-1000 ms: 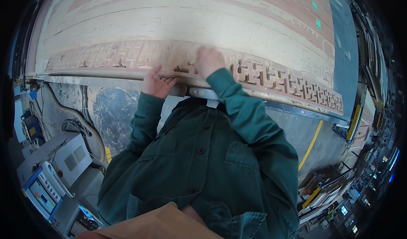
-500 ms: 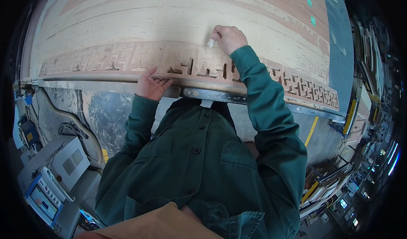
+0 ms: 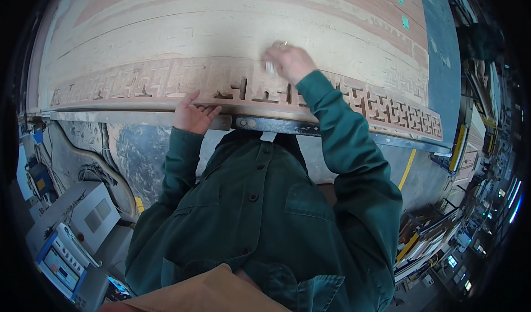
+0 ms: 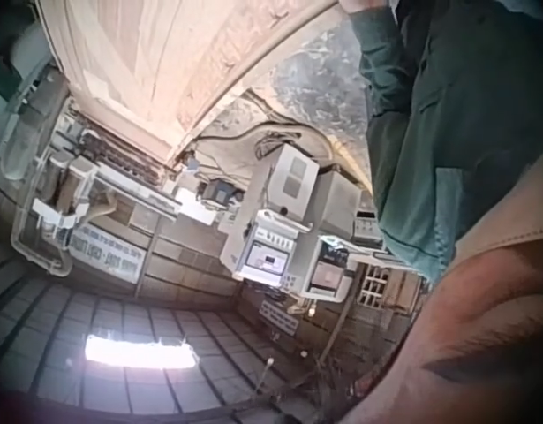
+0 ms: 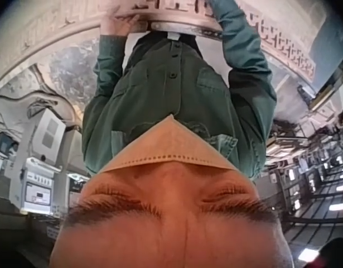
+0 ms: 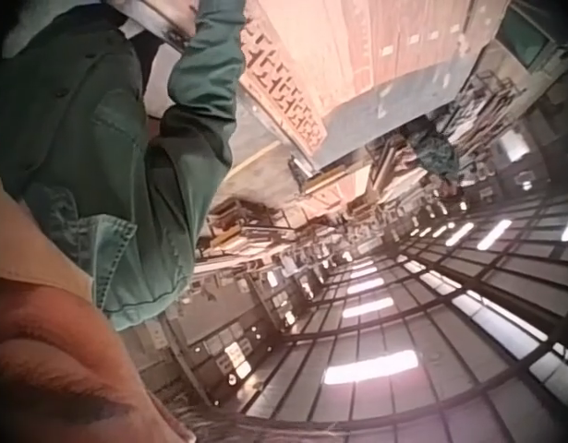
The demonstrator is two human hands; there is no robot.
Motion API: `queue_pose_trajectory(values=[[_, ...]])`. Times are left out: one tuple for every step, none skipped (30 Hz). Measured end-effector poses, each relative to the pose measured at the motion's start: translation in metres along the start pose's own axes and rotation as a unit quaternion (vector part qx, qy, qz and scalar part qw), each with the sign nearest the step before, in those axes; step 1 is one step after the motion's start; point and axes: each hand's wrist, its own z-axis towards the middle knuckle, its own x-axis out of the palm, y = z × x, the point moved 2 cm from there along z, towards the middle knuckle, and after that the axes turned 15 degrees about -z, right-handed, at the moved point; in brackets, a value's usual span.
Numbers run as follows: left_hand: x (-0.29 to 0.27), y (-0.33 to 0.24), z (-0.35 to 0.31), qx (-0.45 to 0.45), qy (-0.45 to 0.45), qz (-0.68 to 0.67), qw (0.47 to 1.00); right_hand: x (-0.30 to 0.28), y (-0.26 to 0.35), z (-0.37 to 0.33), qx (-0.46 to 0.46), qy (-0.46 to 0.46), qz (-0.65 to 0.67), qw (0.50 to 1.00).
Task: Inspecting and marking intricate wooden panels with a marker on a factory workbench.
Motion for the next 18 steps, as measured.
queue_pose_trajectory(values=[[-0.001, 0.0, 0.0, 0.002, -0.002, -0.002, 1.0, -0.009, 0.001, 0.005, 0.027, -0.049, 0.01, 0.998], [0.001, 0.002, 0.0, 0.005, -0.008, 0.003, 1.0, -0.004, 0.004, 0.0, 0.03, -0.049, 0.009, 0.998], [0.003, 0.003, 0.001, 0.005, -0.014, 0.009, 1.0, 0.013, 0.01, -0.009, 0.017, -0.006, -0.035, 0.999], [0.003, 0.004, -0.001, 0.001, -0.013, 0.013, 1.0, 0.029, 0.014, -0.018, 0.005, 0.036, -0.079, 0.996], [0.004, 0.004, -0.001, -0.005, -0.009, 0.008, 1.0, 0.029, 0.014, -0.016, 0.015, -0.055, 0.0, 0.998], [0.006, 0.004, 0.001, -0.01, -0.005, 0.004, 1.0, 0.028, 0.008, -0.015, 0.015, -0.058, -0.003, 0.998], [0.009, 0.002, 0.004, -0.011, -0.001, 0.005, 1.0, 0.024, 0.0, -0.015, 0.004, -0.049, -0.007, 0.999], [0.003, 0.001, 0.001, -0.011, -0.004, 0.004, 1.0, 0.019, 0.003, -0.017, -0.007, -0.037, -0.003, 0.999], [0.001, 0.0, 0.001, -0.008, -0.004, 0.0, 1.0, 0.006, 0.005, -0.009, -0.011, -0.036, -0.001, 0.999], [0.0, -0.001, 0.0, -0.004, -0.006, -0.003, 1.0, -0.01, 0.004, 0.001, 0.026, -0.06, 0.019, 0.998], [0.0, -0.001, 0.0, 0.0, -0.009, 0.002, 1.0, -0.021, 0.002, 0.004, 0.066, -0.084, 0.035, 0.994], [0.002, 0.001, 0.0, -0.001, -0.01, 0.01, 1.0, -0.01, 0.006, -0.003, 0.07, -0.084, 0.033, 0.993], [0.004, 0.003, 0.0, -0.004, -0.009, 0.013, 1.0, 0.018, 0.016, -0.016, 0.05, -0.018, -0.03, 0.998], [0.004, 0.004, -0.002, -0.01, -0.005, 0.012, 1.0, 0.043, 0.021, -0.028, 0.03, 0.05, -0.091, 0.994], [0.009, 0.003, 0.001, -0.014, 0.005, 0.012, 1.0, 0.046, 0.017, -0.024, 0.03, -0.02, 0.02, 0.999], [0.013, 0.002, 0.003, -0.016, 0.011, 0.014, 1.0, 0.046, 0.007, -0.022, 0.032, -0.024, 0.014, 0.999], [0.011, 0.002, 0.002, -0.011, 0.011, 0.015, 1.0, 0.039, 0.005, -0.018, 0.024, -0.028, 0.024, 0.999], [0.006, 0.001, -0.001, -0.007, 0.008, 0.016, 1.0, 0.029, 0.006, -0.015, 0.018, -0.03, 0.036, 0.999]])
